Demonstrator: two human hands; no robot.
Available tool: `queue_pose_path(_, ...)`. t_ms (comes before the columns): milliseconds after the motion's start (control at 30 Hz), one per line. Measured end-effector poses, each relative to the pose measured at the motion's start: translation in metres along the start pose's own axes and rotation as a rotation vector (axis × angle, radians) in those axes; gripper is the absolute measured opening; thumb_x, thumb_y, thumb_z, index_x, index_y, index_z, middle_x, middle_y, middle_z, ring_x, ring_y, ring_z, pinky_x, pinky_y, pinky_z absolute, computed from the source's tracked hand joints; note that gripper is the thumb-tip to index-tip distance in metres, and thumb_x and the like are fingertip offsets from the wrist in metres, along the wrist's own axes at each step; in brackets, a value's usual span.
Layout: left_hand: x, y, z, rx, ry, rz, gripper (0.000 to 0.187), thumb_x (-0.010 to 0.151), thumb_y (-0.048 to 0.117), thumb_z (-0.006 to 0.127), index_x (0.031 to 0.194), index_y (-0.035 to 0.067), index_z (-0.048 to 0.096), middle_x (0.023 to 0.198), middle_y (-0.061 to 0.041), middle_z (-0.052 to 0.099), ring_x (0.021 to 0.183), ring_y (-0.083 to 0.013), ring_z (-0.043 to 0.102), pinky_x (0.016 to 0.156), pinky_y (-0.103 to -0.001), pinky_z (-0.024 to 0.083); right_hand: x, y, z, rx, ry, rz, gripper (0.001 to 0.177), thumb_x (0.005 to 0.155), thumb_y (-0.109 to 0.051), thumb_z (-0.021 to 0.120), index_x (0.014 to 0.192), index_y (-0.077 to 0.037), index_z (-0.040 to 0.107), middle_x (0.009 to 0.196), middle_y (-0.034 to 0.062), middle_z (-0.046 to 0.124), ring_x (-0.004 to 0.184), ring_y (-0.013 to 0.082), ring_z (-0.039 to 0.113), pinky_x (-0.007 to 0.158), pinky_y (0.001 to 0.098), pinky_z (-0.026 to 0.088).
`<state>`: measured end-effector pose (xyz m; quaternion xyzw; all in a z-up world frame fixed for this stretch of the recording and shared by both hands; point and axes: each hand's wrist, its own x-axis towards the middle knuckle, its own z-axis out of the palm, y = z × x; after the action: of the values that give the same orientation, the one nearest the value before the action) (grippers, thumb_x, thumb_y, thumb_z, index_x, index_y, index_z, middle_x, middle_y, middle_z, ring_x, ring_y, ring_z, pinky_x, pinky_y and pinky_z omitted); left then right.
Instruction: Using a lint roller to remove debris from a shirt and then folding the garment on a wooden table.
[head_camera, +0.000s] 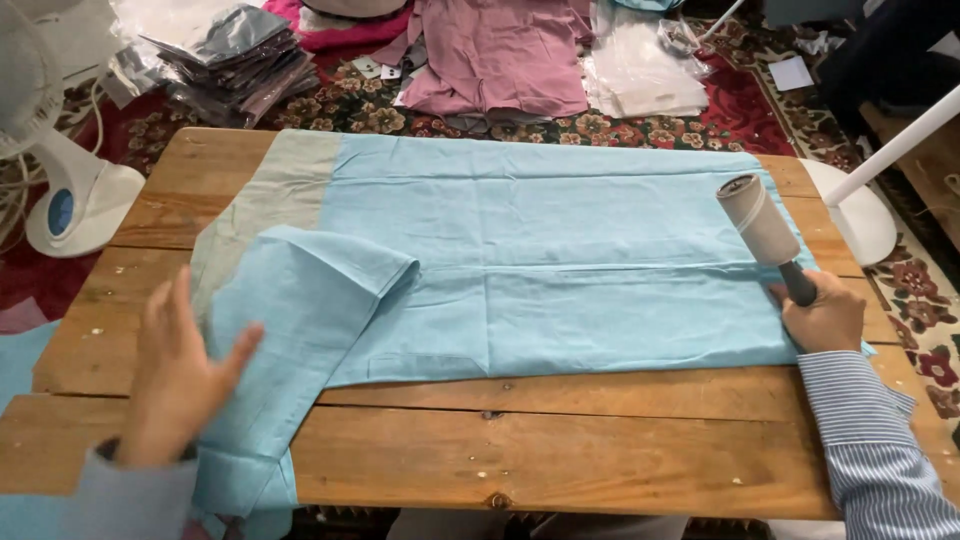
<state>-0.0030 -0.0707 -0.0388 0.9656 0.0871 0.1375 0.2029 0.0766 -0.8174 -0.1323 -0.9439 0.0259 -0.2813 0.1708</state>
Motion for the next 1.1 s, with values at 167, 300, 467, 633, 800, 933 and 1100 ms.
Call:
queue_pose_path(167, -0.113, -0.065, 0.055, 0.438, -0.182, -0.105, 0.108, 0.079, 0.083, 0.040, 0.160, 0.012, 0.031, 0.160, -0.022, 0.036, 0.145, -0.0368, 0.039, 0.114, -0.050, 0.034, 0.001, -0.002, -0.003, -0.060, -0.061, 0.006, 0.007, 0.093, 0.002, 0.078, 0.099, 0.004, 0.076, 0.075, 0.0149, 0.066, 0.059, 0.0280, 0.053, 0.060, 0.0379, 0.042)
queue_pose_path(300, -0.119, -0.051, 0.017, 0.446, 0.006, -0.225, 0.061, 0.092, 0.037, 0.063, 0.153, 0.033, 0.053, 0.119, 0.001, 0.073, 0.094, -0.0318, 0.074, 0.075, -0.043, 0.060, -0.002, 0.004, 0.000, -0.123, -0.051, -0.024, 0.013, 0.095, -0.002, 0.084, 0.095, 0.005, 0.073, 0.074, 0.0139, 0.065, 0.059, 0.0273, 0.052, 0.061, 0.0374, 0.042)
queue_pose_path(467, -0.026, 0.034, -0.088, -0.386, -0.292, -0.514, 0.058, 0.096, 0.006, 0.061, 0.153, 0.009, 0.052, 0.110, -0.026, 0.072, 0.067, -0.0344, 0.059, 0.056, -0.041, 0.042, 0.001, -0.008, -0.006, -0.154, -0.078, -0.021, 0.016, 0.093, 0.000, 0.082, 0.086, 0.004, 0.068, 0.071, 0.0130, 0.063, 0.056, 0.0264, 0.049, 0.059, 0.0375, 0.039)
queue_pose_path(633, 0.082, 0.016, -0.053, -1.401, -0.196, -0.178, 0.051, 0.109, 0.043, 0.043, 0.148, 0.010, 0.044, 0.116, -0.002, 0.059, 0.098, -0.0103, 0.058, 0.080, -0.028, 0.048, 0.004, -0.004, -0.005, -0.142, -0.090, 0.013, 0.012, 0.092, -0.004, 0.082, 0.089, 0.002, 0.071, 0.071, 0.0118, 0.065, 0.057, 0.0251, 0.052, 0.059, 0.0359, 0.042)
queue_pose_path(800, 0.092, 0.029, 0.029, -0.652, -0.201, -0.053, 0.092, 0.087, 0.076, 0.012, 0.156, 0.025, -0.018, 0.170, -0.025, 0.014, 0.154, -0.0397, 0.021, 0.120, -0.055, 0.026, 0.009, 0.012, -0.002, -0.069, -0.080, 0.066, 0.014, 0.089, 0.000, 0.082, 0.102, 0.002, 0.078, 0.075, 0.0127, 0.071, 0.056, 0.0236, 0.056, 0.056, 0.0340, 0.043)
queue_pose_path(933, 0.066, -0.014, 0.094, 0.014, -0.036, 0.315, 0.095, 0.094, 0.064, 0.035, 0.162, 0.004, 0.004, 0.165, -0.033, 0.006, 0.152, -0.0530, 0.007, 0.115, -0.072, 0.008, 0.010, 0.000, -0.004, -0.128, -0.101, 0.055, 0.011, 0.091, -0.005, 0.081, 0.096, 0.002, 0.074, 0.072, 0.0124, 0.066, 0.057, 0.0260, 0.054, 0.059, 0.0360, 0.043)
queue_pose_path(1100, 0.052, -0.004, 0.082, 0.174, 0.150, 0.445, 0.082, 0.097, 0.047, 0.051, 0.162, 0.009, 0.020, 0.161, -0.036, 0.016, 0.147, -0.0602, 0.020, 0.108, -0.082, 0.016, -0.008, 0.013, 0.006, -0.340, 0.021, -0.058, 0.023, 0.093, -0.020, 0.088, 0.090, -0.002, 0.074, 0.108, 0.0178, 0.064, 0.104, 0.0340, 0.055, 0.102, 0.0412, 0.043)
